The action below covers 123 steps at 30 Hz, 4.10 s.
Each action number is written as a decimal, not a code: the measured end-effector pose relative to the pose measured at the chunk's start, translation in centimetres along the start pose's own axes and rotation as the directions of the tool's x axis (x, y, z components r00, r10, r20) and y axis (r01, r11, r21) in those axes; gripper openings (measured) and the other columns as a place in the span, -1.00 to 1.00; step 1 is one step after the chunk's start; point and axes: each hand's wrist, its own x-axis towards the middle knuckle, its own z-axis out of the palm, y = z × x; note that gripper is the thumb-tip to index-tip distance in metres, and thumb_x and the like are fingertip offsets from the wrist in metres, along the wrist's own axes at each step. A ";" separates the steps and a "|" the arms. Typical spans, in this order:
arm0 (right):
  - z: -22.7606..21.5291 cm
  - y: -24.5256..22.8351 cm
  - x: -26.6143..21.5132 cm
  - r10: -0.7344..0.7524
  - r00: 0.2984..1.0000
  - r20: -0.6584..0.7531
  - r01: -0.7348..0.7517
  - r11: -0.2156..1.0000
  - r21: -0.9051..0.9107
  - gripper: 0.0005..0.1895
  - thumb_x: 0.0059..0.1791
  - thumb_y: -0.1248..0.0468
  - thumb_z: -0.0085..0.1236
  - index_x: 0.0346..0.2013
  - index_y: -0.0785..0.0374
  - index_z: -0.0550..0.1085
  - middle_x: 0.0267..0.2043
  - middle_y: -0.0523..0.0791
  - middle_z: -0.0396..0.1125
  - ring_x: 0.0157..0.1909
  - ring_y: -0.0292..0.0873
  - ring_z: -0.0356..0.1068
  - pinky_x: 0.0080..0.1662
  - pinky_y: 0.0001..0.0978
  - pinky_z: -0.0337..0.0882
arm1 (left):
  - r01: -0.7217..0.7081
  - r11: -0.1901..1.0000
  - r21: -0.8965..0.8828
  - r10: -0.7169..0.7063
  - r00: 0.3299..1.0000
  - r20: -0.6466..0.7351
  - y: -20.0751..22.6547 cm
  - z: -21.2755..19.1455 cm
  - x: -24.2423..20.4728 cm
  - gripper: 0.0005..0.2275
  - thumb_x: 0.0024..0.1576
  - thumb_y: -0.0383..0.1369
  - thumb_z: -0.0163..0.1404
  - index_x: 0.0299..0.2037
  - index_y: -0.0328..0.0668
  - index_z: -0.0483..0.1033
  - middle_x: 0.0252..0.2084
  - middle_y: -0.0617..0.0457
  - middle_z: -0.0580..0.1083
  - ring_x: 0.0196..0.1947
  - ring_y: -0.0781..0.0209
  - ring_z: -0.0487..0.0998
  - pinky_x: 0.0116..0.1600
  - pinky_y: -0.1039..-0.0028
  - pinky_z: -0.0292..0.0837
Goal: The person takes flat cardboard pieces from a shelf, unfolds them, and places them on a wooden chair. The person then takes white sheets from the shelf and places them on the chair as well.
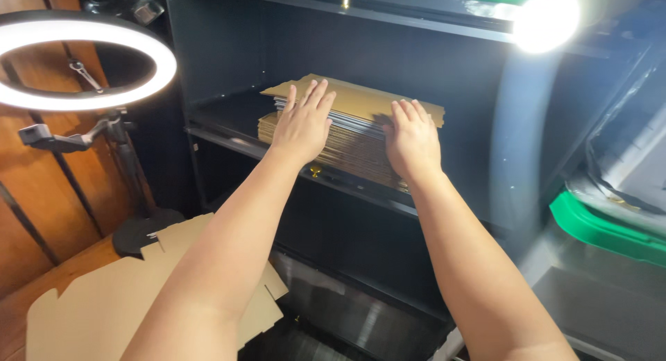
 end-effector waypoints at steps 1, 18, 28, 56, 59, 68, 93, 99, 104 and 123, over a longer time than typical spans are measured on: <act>-0.1 -0.2 0.0 0.002 1.000 -0.003 -0.002 1.000 -0.006 -0.46 -0.03 0.10 0.25 0.21 0.25 0.50 0.17 0.02 0.43 0.30 0.11 0.36 0.12 0.13 0.49 | -0.005 1.000 -0.003 0.005 1.000 -0.004 0.0 0.8 0.8 -0.57 0.30 -0.34 -0.11 0.40 -0.14 0.28 0.53 -0.12 0.17 0.56 -0.01 0.09 0.57 -0.07 -0.28; 0.7 -1.5 -1.3 -0.012 0.999 0.051 0.016 0.996 -0.093 -0.74 0.06 0.02 0.13 -0.01 -0.06 0.59 -0.22 -0.26 0.36 -0.01 -0.18 0.41 0.23 0.03 0.29 | -0.117 0.986 0.119 0.125 0.990 -0.059 -1.6 6.7 2.5 -0.73 0.39 -0.26 -0.29 -0.02 0.08 0.56 -0.22 0.18 0.54 -0.04 0.24 0.58 0.41 0.07 0.02; -2.7 -4.1 -2.7 -0.051 0.980 -0.190 0.054 0.999 0.009 -0.78 0.01 0.30 0.14 -0.09 0.01 0.62 -0.18 -0.21 0.42 0.00 -0.17 0.38 0.22 -0.09 0.23 | -0.210 0.935 0.287 0.315 0.865 -0.390 -0.8 5.4 -0.1 -0.88 0.23 -0.37 -0.06 -0.32 0.07 0.54 -0.51 0.21 0.46 -0.34 0.29 0.55 0.10 0.32 0.25; -2.9 -8.9 1.2 0.561 0.146 0.815 -0.323 -0.752 0.575 -0.66 0.06 0.35 0.11 0.05 0.53 0.35 -0.09 0.09 0.47 -0.02 0.04 0.58 0.00 -0.16 0.63 | 0.293 -0.511 -0.808 -0.694 0.413 0.589 0.2 -0.4 0.0 -0.53 0.18 -0.35 0.18 0.12 -0.65 0.31 -0.03 -0.31 0.57 -0.02 -0.07 0.67 0.07 0.28 0.66; -1.8 -8.1 1.2 0.573 0.135 0.809 -0.281 -0.761 0.585 -0.69 0.00 0.41 0.11 -0.01 0.53 0.36 -0.16 0.12 0.48 -0.06 0.08 0.59 -0.01 -0.11 0.63 | 0.311 -0.509 -0.803 -0.674 0.437 0.596 1.1 -1.5 -0.3 -0.51 0.19 -0.28 0.16 0.15 -0.58 0.31 0.03 -0.26 0.54 0.06 -0.04 0.64 0.14 0.29 0.61; -0.2 -6.9 0.4 0.575 0.247 0.780 -0.164 -0.769 0.618 -0.62 -0.03 0.48 0.00 0.07 0.52 0.24 -0.08 0.24 0.43 0.07 0.18 0.53 0.14 -0.06 0.52 | 0.314 -0.517 -0.796 -0.662 0.442 0.605 0.3 -0.4 0.4 -0.56 0.16 -0.37 0.16 0.12 -0.51 0.28 -0.10 -0.12 0.51 -0.04 -0.01 0.68 0.07 0.25 0.64; -9.8 -20.6 -8.0 0.235 0.501 0.833 -0.351 -0.824 0.444 -0.64 0.01 0.48 0.21 0.08 0.34 0.38 0.02 0.04 0.48 0.10 -0.08 0.53 0.08 -0.47 0.57 | 0.156 -0.326 -0.932 -0.789 0.498 0.359 0.0 -6.9 -13.8 -0.53 0.21 -0.51 0.08 0.32 -0.45 0.29 -0.01 -0.30 0.42 -0.03 -0.19 0.64 0.06 0.11 0.70; -5.1 -24.6 -18.6 -0.091 0.563 0.821 -0.535 -0.797 0.279 -0.42 -0.10 0.66 0.20 0.20 0.31 0.41 0.05 0.09 0.50 0.12 0.05 0.51 0.05 -0.32 0.58 | 0.134 -0.317 -0.939 -0.811 0.474 0.342 -4.9 -2.8 -23.0 -0.65 0.19 -0.50 0.13 0.19 -0.30 0.43 -0.17 -0.06 0.50 -0.21 0.05 0.68 -0.04 0.24 0.74; -9.9 -29.0 -18.4 -0.086 0.489 0.868 -0.560 -0.794 0.237 -0.42 -0.05 0.52 0.23 0.27 0.34 0.38 0.15 0.06 0.45 0.19 0.02 0.47 0.12 -0.31 0.53 | 0.020 -0.351 -0.936 -0.869 0.364 0.334 -0.5 -6.1 -27.0 -0.72 0.19 -0.53 0.13 0.10 -0.17 0.47 -0.18 -0.04 0.54 -0.22 0.04 0.68 -0.05 0.24 0.73; -5.7 -35.2 -12.8 -0.112 0.299 0.948 -0.384 -0.923 0.012 -0.85 0.06 0.36 0.21 -0.12 0.32 0.43 -0.28 -0.08 0.41 -0.20 -0.12 0.55 -0.04 -0.26 0.66 | 0.058 -0.052 -0.997 -0.863 0.499 0.074 0.6 -5.1 -35.3 -0.56 0.11 -0.72 0.11 0.20 -0.31 0.41 0.25 -0.29 0.47 0.26 -0.09 0.50 0.32 0.20 0.48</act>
